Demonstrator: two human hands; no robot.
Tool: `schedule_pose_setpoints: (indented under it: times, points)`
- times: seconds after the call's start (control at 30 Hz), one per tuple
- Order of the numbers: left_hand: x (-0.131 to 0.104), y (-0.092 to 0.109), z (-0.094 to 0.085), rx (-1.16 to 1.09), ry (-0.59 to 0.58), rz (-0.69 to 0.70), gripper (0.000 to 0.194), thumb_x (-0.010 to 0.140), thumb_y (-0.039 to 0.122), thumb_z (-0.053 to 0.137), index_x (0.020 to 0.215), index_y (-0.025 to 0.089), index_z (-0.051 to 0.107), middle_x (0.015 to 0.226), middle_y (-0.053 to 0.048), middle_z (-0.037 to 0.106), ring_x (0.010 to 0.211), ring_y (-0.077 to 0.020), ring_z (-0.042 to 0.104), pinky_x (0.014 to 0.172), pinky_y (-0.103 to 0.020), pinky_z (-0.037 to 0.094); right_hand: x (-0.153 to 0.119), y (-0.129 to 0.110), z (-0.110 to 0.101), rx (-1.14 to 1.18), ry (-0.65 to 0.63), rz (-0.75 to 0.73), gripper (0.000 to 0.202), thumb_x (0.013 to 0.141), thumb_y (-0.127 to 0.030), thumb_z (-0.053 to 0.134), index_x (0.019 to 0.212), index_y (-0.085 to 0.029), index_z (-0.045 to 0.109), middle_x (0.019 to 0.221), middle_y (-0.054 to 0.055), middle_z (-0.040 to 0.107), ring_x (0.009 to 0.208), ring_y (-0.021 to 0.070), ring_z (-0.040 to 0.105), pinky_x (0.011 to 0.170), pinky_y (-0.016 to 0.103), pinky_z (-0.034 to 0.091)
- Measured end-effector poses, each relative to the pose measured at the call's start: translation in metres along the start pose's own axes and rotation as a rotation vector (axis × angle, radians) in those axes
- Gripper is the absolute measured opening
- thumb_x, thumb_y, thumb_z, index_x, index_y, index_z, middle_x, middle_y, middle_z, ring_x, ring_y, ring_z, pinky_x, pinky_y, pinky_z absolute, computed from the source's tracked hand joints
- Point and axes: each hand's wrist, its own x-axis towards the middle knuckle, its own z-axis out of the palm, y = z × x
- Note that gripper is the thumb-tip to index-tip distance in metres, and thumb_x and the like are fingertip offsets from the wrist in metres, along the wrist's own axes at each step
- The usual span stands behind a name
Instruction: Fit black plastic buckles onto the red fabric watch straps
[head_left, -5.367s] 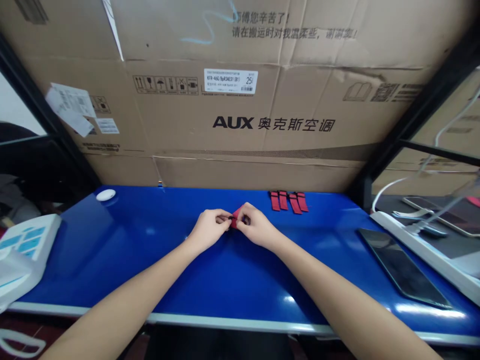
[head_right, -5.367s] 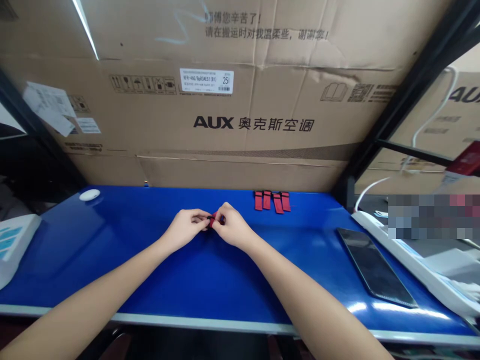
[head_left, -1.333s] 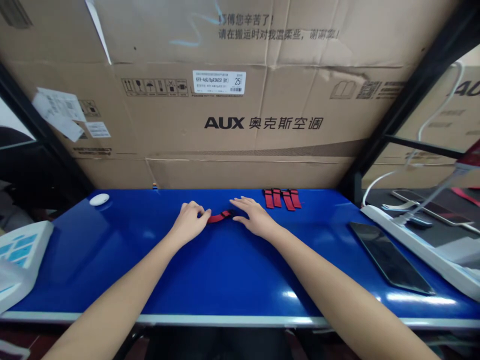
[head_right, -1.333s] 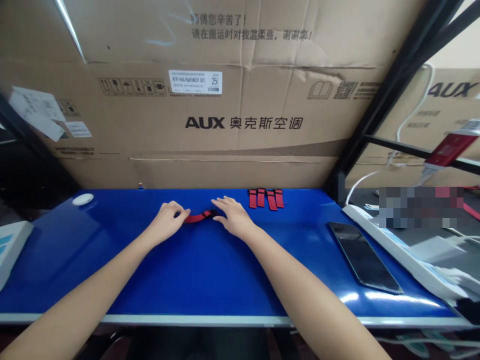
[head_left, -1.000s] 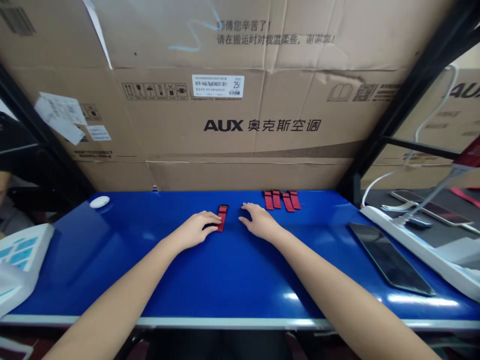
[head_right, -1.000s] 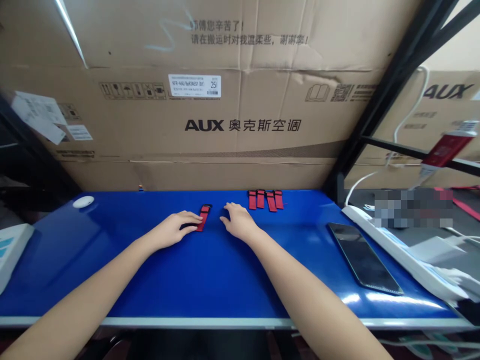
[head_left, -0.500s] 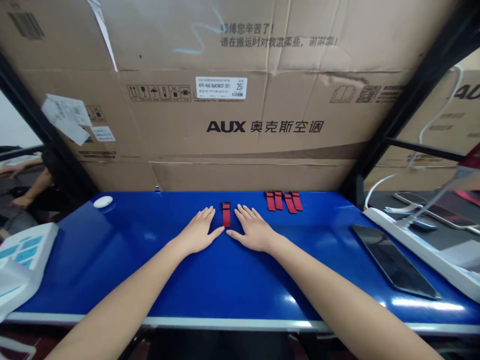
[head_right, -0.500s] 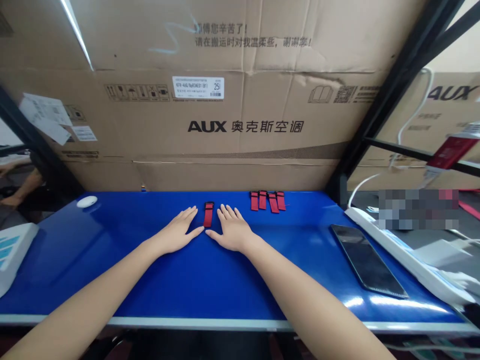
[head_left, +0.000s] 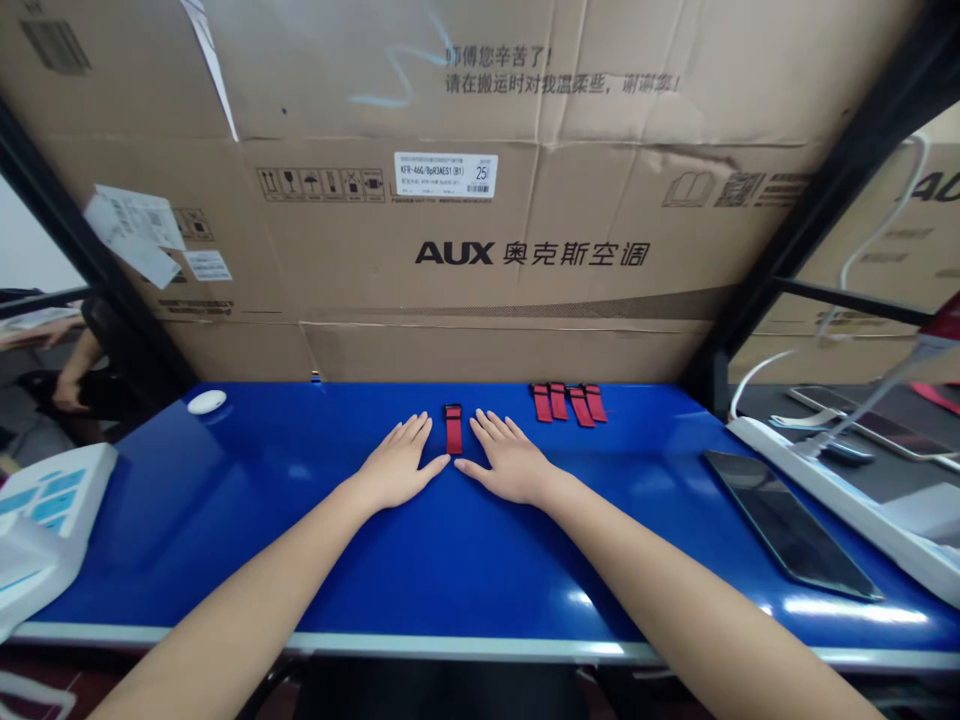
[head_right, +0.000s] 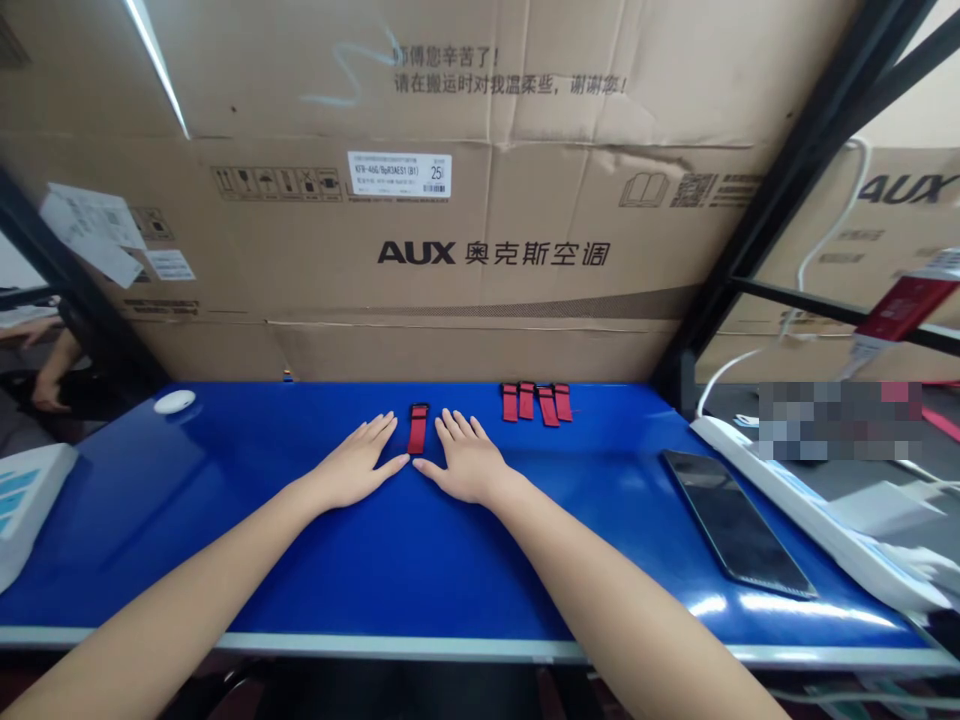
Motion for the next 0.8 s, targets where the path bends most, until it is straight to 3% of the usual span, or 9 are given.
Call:
schedule_pose_setpoints:
  times: [0.3, 0.8]
  points:
    - [0.0013, -0.0047, 0.0047, -0.044, 0.066, 0.037, 0.081, 0.089, 0.068, 0.033, 0.148, 0.012, 0.034, 0.157, -0.016, 0.025, 0.146, -0.0308, 0.021, 0.118, -0.047, 0.018, 0.0006, 0.0006, -0.0005, 0.028, 0.009, -0.003, 0.094, 0.086, -0.076, 0.021, 0.153, -0.010, 0.021, 0.160, 0.011, 0.013, 0.149, 0.0269, 0.007, 0.121, 0.044, 0.005]
    - [0.0005, -0.0027, 0.0025, -0.022, 0.033, 0.027, 0.082, 0.090, 0.066, 0.032, 0.149, 0.009, 0.031, 0.158, -0.016, 0.022, 0.147, -0.0299, 0.018, 0.119, -0.045, 0.016, 0.0018, 0.0014, 0.0008, 0.036, 0.005, -0.005, 0.094, 0.086, -0.077, 0.022, 0.153, -0.010, 0.021, 0.160, 0.011, 0.012, 0.149, 0.0268, 0.006, 0.121, 0.044, 0.005]
